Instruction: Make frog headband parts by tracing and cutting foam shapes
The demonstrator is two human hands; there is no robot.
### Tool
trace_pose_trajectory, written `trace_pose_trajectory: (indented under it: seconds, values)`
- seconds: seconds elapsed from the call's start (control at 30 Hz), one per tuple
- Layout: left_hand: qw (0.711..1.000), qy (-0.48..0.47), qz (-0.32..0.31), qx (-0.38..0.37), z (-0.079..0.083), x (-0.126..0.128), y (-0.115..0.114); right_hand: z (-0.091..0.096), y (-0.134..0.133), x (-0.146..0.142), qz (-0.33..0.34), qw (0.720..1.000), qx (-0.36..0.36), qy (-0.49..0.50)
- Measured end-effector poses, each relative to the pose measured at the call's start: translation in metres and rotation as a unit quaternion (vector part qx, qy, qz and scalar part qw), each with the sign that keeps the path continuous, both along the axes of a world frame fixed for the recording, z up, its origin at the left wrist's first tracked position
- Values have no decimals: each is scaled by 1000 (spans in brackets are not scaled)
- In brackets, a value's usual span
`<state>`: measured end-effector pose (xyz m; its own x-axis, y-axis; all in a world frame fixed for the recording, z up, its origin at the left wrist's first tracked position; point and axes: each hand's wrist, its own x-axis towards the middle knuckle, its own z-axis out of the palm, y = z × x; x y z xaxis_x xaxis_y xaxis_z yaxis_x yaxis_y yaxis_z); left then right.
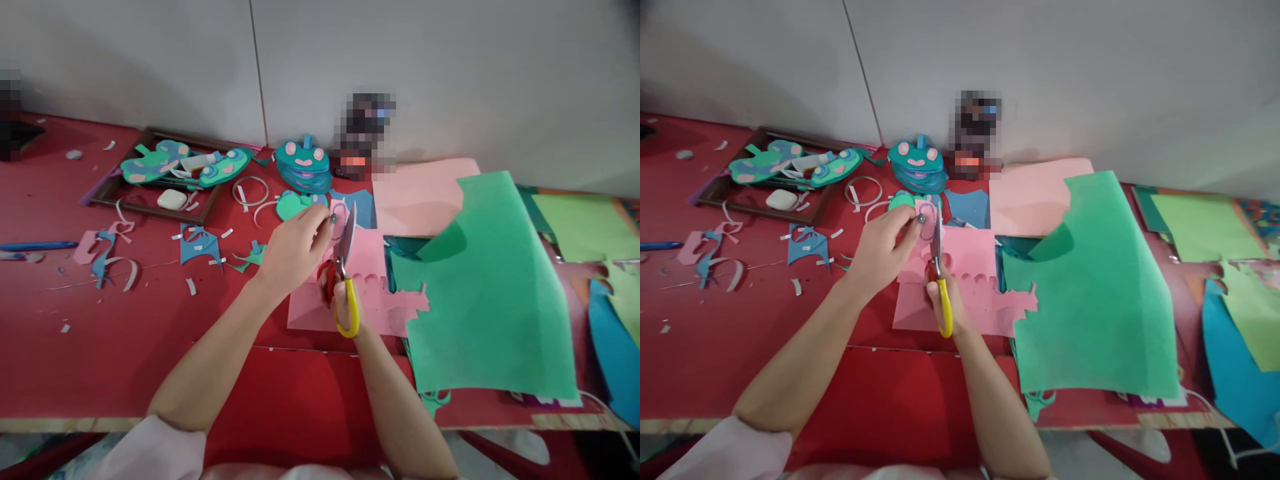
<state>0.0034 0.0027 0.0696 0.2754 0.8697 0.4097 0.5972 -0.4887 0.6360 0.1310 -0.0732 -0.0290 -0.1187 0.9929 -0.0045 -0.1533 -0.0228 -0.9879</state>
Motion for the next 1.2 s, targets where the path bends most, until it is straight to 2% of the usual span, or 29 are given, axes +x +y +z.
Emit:
trace_pose_trajectory:
  seconds: [0.47, 0.7, 1.2]
  values:
    - [1000, -10, 9, 0, -3, -1, 3, 9, -1, 0, -1, 998, -32, -53]
    - [1000, -16, 15, -8, -3, 0, 3, 7, -2, -1, -15, 998, -38, -42]
    - [999, -23, -5, -27, 3, -4, 4, 10, -1, 0, 1, 998, -40, -48]
